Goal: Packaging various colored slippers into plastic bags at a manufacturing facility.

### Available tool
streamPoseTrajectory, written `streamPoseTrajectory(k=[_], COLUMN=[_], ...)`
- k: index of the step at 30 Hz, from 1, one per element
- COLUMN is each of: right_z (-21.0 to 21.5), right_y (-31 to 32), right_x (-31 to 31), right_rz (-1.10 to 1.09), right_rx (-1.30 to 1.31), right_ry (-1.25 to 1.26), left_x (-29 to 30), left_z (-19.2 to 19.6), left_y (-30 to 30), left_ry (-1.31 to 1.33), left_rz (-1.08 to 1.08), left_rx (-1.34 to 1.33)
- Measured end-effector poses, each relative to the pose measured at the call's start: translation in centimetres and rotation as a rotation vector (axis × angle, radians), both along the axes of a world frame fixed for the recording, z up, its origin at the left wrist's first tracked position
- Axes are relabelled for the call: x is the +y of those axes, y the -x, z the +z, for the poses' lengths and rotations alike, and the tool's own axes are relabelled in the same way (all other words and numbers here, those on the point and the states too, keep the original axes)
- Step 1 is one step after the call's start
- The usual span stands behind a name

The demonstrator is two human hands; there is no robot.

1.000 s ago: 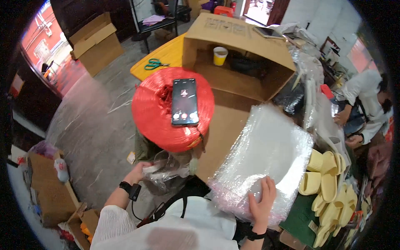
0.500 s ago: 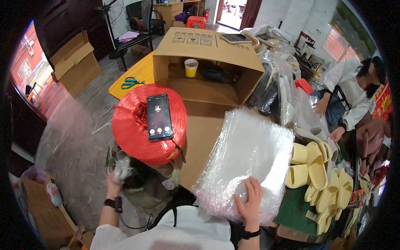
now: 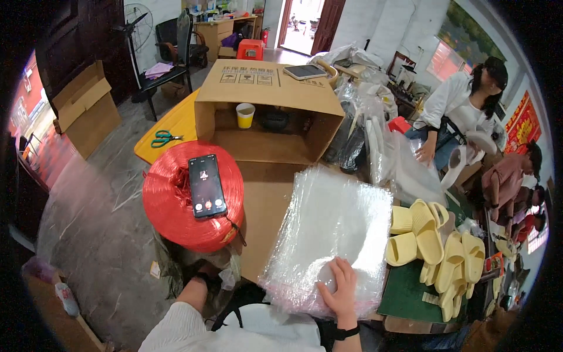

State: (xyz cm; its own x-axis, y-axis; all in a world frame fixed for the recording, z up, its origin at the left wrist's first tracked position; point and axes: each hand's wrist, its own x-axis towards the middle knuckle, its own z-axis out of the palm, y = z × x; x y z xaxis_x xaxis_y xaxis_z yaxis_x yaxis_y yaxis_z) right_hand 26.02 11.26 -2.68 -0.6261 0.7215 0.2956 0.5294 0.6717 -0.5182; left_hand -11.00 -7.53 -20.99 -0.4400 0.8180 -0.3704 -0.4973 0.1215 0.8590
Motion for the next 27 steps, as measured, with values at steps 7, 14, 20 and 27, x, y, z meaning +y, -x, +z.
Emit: streamPoseTrajectory(k=[7, 14, 20, 27], right_z=[-0.2, -0.4, -0.6, -0.9], right_y=[-0.8, 0.0, 0.1, -1.1], right_x=[-0.4, 0.0, 0.0, 0.1], right_rz=[-0.058, -0.027, 0.005, -0.056], right_rx=[-0.010, 0.029, 0.024, 0.036], right_ry=[0.002, -0.006, -0.018, -0.024], left_x=[-3.7, -9.4, -11.1, -7.8], left_z=[-1.5, -23.8, -18.2, 12.8], left_y=[-4.7, -5.8, -3.5, -3.8], left_ry=[0.315, 0.682, 0.608, 0.332], left_rz=[-0.467, -0.890, -0.710, -0.070], left_rx=[0.533, 0.798, 0.782, -0.076])
